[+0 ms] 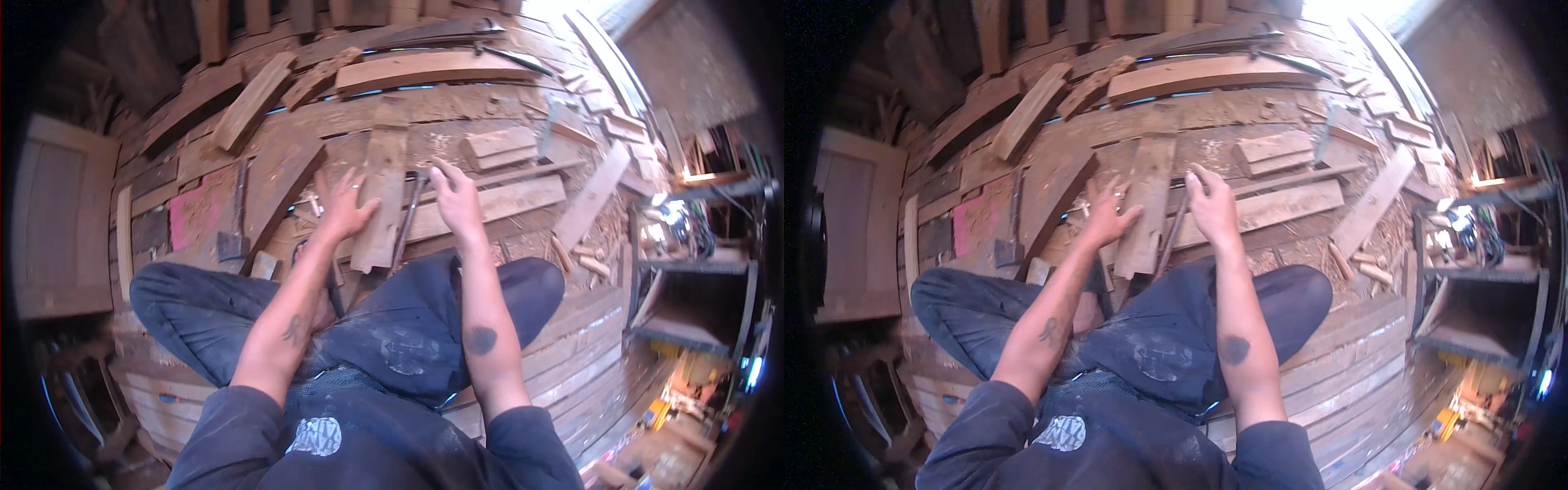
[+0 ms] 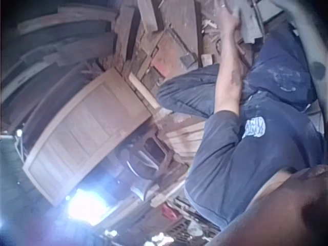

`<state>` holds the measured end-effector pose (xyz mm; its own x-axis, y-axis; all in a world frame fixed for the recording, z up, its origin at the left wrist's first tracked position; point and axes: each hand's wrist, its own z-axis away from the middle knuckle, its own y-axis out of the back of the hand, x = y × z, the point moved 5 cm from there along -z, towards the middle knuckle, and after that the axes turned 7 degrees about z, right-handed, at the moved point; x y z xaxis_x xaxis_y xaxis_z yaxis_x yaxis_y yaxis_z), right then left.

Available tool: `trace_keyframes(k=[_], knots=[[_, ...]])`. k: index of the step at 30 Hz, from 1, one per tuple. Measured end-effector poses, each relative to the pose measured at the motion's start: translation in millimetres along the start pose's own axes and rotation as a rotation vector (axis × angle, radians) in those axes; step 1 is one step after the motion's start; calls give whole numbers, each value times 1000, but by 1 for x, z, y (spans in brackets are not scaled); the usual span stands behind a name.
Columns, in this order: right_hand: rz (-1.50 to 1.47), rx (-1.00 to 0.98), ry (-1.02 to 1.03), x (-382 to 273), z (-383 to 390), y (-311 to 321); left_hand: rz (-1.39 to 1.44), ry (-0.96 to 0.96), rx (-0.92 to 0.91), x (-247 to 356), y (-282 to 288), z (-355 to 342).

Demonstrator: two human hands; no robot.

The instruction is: Shaping and assembling wooden pieces using a hammer and chisel.

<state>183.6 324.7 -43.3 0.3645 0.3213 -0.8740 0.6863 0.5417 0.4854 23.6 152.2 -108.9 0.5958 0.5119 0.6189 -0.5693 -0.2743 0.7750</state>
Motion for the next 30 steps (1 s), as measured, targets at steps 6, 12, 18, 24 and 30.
trace_keyframes(k=[6, 12, 18, 24, 30], knots=[[321, -89, -169, 29, -2, 0, 134, -95, -125, 30, -23, 41], [716, -599, -456, 72, 9, -41, 27, -49, -160, 31, -25, 44], [922, -623, -610, 135, 12, -34, -16, -52, -156, 34, -25, 41], [486, 25, -572, 155, -40, -5, -162, -92, 58, 61, -33, 38], [382, 203, -495, 185, -73, -14, -48, -152, 152, 63, -36, 38]])
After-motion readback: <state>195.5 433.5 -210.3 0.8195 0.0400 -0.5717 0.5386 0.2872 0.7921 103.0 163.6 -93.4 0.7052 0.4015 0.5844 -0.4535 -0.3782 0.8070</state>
